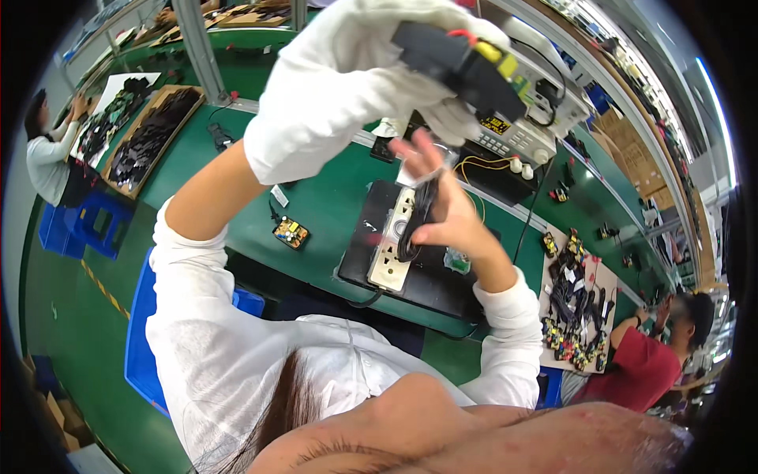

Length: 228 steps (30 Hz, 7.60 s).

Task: The person tests electronic circuit boards by placing each board onto a power strip and test fixture, connecting a test lead to the fixture by hand, and setting the tested boards aside on the workbench.

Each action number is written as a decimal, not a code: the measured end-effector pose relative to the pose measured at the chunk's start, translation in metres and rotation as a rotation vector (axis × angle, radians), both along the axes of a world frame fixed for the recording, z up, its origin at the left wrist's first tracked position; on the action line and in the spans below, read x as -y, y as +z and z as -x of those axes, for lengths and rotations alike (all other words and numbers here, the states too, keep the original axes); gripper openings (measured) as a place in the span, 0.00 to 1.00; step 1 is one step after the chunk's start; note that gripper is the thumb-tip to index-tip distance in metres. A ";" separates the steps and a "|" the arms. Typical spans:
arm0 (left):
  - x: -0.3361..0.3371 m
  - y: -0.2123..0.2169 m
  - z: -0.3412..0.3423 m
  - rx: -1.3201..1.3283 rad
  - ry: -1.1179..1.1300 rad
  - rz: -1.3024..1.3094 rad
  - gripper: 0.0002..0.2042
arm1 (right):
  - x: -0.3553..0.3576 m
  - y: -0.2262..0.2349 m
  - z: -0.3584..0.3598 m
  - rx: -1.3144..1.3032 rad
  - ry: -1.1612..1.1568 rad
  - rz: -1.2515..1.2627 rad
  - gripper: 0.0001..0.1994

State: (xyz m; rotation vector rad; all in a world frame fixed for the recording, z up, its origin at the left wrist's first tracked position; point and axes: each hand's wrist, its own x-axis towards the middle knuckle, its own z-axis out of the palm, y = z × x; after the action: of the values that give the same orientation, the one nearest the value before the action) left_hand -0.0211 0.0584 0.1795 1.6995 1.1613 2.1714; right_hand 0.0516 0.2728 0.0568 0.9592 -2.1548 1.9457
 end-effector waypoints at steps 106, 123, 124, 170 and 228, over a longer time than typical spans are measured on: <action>-0.044 -0.217 0.017 -0.381 0.269 0.602 0.27 | -0.024 -0.082 -0.112 0.459 -1.109 0.396 0.08; -0.043 -0.214 0.018 -0.342 0.204 0.611 0.30 | -0.003 -0.104 -0.101 0.251 -1.530 -0.306 0.10; -0.043 -0.214 0.018 -0.341 0.198 0.616 0.29 | -0.003 -0.105 -0.100 0.291 -1.527 -0.285 0.10; -0.040 -0.214 0.016 -0.503 0.303 0.650 0.29 | -0.011 -0.099 -0.119 0.156 -1.230 0.286 0.08; 0.119 -0.187 -0.027 -0.799 0.865 1.321 0.25 | -0.347 -0.067 0.015 0.033 -1.276 -0.186 0.21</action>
State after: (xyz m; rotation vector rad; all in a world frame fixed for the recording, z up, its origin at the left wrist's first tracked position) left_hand 0.0061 -0.0602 -0.0076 1.3555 2.9027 0.2100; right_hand 0.0371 0.6201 -0.0105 -0.4466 -2.0611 1.0930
